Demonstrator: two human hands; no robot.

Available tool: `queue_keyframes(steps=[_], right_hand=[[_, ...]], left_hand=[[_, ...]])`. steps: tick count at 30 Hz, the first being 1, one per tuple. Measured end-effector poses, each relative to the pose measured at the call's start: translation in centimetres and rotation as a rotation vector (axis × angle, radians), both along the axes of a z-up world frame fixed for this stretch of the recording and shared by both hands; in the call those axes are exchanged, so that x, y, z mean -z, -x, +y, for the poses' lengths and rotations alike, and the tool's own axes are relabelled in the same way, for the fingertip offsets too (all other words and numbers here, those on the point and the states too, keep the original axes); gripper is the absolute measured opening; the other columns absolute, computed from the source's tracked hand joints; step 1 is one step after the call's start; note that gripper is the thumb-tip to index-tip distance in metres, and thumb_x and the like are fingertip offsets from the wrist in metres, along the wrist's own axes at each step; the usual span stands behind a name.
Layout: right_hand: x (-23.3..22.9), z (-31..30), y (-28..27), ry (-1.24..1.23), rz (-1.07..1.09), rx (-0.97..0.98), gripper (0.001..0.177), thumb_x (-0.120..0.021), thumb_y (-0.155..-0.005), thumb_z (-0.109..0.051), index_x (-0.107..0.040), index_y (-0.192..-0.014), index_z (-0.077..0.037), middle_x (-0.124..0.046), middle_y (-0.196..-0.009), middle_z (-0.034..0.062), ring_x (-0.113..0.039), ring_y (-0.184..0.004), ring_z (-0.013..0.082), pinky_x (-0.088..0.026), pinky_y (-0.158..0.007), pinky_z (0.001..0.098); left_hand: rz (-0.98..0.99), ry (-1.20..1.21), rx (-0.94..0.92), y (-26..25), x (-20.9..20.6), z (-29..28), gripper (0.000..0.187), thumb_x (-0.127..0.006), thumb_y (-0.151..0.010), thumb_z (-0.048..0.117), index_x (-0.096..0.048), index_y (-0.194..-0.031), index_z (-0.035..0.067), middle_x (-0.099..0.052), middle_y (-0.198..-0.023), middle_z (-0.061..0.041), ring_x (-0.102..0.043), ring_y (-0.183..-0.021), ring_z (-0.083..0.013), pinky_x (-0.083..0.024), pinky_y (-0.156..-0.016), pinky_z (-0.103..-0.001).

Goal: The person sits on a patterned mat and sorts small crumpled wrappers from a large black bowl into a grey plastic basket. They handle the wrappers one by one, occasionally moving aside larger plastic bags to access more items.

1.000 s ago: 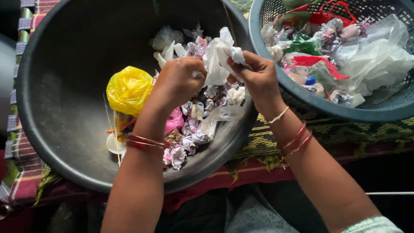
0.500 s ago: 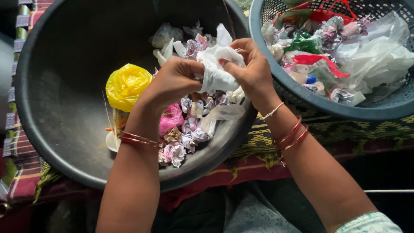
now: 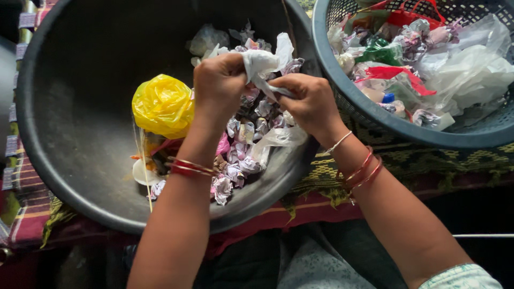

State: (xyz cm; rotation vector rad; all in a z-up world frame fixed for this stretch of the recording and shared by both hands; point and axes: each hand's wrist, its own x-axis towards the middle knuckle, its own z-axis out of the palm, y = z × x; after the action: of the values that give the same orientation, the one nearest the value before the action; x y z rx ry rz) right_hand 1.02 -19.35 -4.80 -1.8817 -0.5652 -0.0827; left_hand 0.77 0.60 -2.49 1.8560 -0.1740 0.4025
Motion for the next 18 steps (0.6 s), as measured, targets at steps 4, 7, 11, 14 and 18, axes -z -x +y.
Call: queue_keyframes(steps=[4,7,11,14,18], right_hand=[[-0.6,-0.2,0.6,-0.027,-0.075,0.054,0.023,-0.073,-0.088,0.004,-0.076,-0.110,-0.001,-0.076,-0.094,0.0042,-0.072,-0.079,0.0074,-0.059,-0.070,0.0228],[-0.8,-0.3,0.8,-0.091,-0.076,0.046,0.025,-0.068,-0.089,0.008,-0.075,-0.111,-0.001,-0.076,-0.096,0.0046,-0.071,-0.082,0.0078,-0.059,-0.072,0.0228],[-0.8,-0.4,0.8,-0.054,-0.172,0.087,0.024,-0.069,-0.089,0.010,-0.075,-0.109,-0.001,-0.075,-0.094,0.0064,-0.072,-0.083,0.0101,-0.058,-0.075,0.0243],[-0.9,-0.2,0.7,-0.116,-0.150,0.151,0.030,-0.066,-0.086,0.012,-0.075,-0.110,-0.003,-0.076,-0.097,0.0072,-0.074,-0.087,0.0119,-0.059,-0.078,0.0255],[-1.1,-0.4,0.8,-0.083,-0.191,0.185,0.037,-0.062,-0.083,0.014,-0.074,-0.113,-0.005,-0.077,-0.102,0.0077,-0.075,-0.091,0.0129,-0.060,-0.081,0.0262]], left_hand=[[-0.270,-0.490,-0.171,0.1,-0.1,-1.1,0.013,-0.070,-0.088,0.005,-0.076,-0.098,0.010,-0.075,-0.095,-0.012,-0.073,-0.086,-0.0322,-0.057,-0.077,-0.043],[-0.230,-0.584,-0.220,0.2,-0.4,-1.5,0.005,-0.069,-0.087,0.007,-0.072,-0.091,0.009,-0.073,-0.093,-0.011,-0.070,-0.085,-0.0351,-0.055,-0.075,-0.047],[-0.189,-0.679,-0.253,0.1,-0.8,-1.8,0.003,-0.070,-0.090,0.010,-0.069,-0.092,0.009,-0.073,-0.093,-0.012,-0.070,-0.085,-0.0366,-0.054,-0.071,-0.048],[-0.172,-0.728,-0.208,0.0,-1.1,-1.8,0.009,-0.071,-0.086,0.010,-0.067,-0.093,0.007,-0.073,-0.093,-0.013,-0.069,-0.085,-0.0383,-0.053,-0.071,-0.050],[0.070,-0.664,-0.050,0.5,-1.5,-0.6,0.020,-0.068,-0.088,0.008,-0.063,-0.107,0.009,-0.073,-0.091,-0.014,-0.070,-0.085,-0.0339,-0.053,-0.073,-0.046]])
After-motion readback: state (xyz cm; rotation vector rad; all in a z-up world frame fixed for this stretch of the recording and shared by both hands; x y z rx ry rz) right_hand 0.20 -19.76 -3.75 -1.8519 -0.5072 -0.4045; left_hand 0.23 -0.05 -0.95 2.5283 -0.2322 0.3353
